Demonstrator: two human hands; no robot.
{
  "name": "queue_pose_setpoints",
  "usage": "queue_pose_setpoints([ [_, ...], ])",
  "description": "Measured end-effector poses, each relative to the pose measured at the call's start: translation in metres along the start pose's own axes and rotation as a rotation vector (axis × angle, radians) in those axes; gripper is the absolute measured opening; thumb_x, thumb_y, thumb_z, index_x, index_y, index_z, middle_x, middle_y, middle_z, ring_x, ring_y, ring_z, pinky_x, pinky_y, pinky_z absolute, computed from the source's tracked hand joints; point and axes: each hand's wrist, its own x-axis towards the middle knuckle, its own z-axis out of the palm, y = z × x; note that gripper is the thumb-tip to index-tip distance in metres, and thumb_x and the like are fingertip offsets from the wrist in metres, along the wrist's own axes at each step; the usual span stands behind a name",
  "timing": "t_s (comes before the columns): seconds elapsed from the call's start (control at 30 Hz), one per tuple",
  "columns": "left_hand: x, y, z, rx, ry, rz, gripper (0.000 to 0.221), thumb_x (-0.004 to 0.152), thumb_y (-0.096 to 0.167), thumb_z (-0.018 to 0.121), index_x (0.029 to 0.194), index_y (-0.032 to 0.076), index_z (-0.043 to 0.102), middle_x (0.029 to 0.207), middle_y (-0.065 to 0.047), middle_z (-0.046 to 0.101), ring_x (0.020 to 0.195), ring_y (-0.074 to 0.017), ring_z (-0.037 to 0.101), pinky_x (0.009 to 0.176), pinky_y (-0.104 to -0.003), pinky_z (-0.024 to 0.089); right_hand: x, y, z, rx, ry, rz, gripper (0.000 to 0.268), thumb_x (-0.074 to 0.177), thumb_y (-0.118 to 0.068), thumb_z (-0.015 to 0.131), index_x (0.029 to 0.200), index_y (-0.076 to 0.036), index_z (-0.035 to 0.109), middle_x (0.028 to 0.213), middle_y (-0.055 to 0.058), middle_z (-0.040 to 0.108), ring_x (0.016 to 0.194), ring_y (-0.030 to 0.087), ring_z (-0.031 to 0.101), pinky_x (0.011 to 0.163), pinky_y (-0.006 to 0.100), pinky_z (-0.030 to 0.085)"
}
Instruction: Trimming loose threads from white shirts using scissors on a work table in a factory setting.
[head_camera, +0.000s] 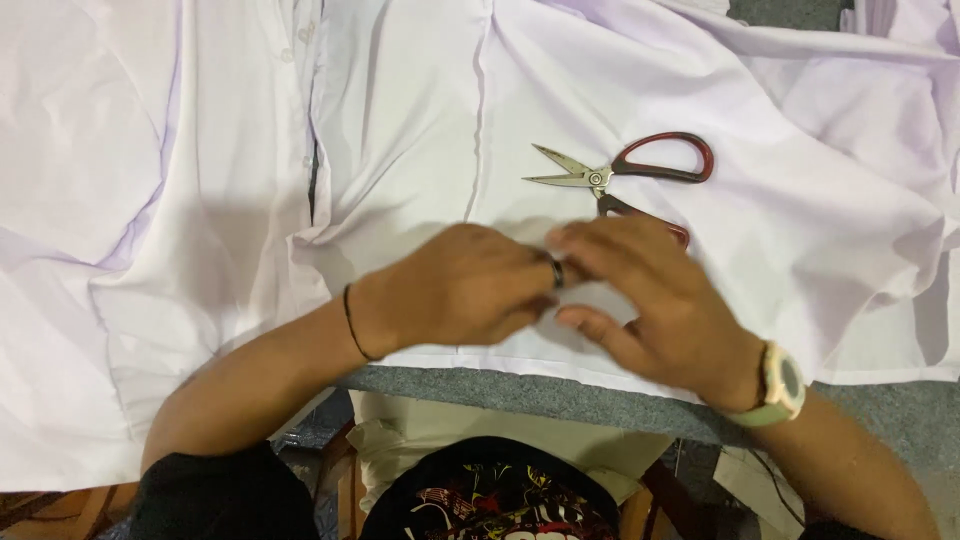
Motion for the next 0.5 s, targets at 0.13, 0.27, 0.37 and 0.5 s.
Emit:
queue_pose_setpoints([
  [0.13, 0.002, 0.046, -0.013, -0.263, -0.508, -0.207, 0.02, 0.107, 0.032, 0.049, 0.098, 0.016, 0.056, 0.081, -0.002, 0.067, 0.064, -0.0195, 0.069, 0.063, -0.04, 0.06, -0.007, -0.035, 0.0, 0.271, -0.062, 0.024, 0.037, 0.099, -0.016, 0.066, 0.126, 0.008, 0.057, 0.106, 0.022, 0.07, 0.09, 0.031, 0.072, 0.08, 0.037, 0.064],
  [0.27, -0.026, 0.062, -0.005, -0.747, -0.574, -0.073, 0.037, 0.097, 0.034, 0.06, 0.127, 0.011, 0.056, 0.073, 0.001, 0.052, 0.062, -0.0136, 0.058, 0.057, -0.027, 0.053, -0.033, -0.054, 0.013, 0.276, -0.046, -0.072, 0.052, 0.099, -0.021, 0.074, 0.137, 0.004, 0.05, 0.104, 0.018, 0.075, 0.086, 0.027, 0.077, 0.075, 0.033, 0.069],
  [0.37, -0.047, 0.075, 0.008, -1.336, -0.766, -0.181, 0.069, 0.093, 0.031, 0.063, 0.147, -0.005, 0.041, 0.073, 0.002, 0.06, 0.053, -0.0011, 0.049, 0.044, -0.017, 0.039, -0.03, -0.069, 0.002, 0.015, 0.006, -0.333, 0.037, 0.1, -0.012, 0.076, 0.12, 0.013, 0.058, 0.099, 0.022, 0.071, 0.084, 0.03, 0.073, 0.075, 0.041, 0.071],
  [0.5, -0.082, 0.085, 0.043, -2.094, -0.761, -0.252, 0.099, 0.095, 0.025, 0.075, 0.17, 0.007, 0.013, 0.094, -0.006, 0.059, 0.069, -0.0052, 0.053, 0.061, -0.017, 0.045, -0.043, -0.079, 0.004, -0.071, 0.021, -0.447, 0.024, 0.106, -0.012, 0.054, 0.115, 0.007, 0.066, 0.098, 0.017, 0.073, 0.083, 0.026, 0.076, 0.075, 0.035, 0.069],
])
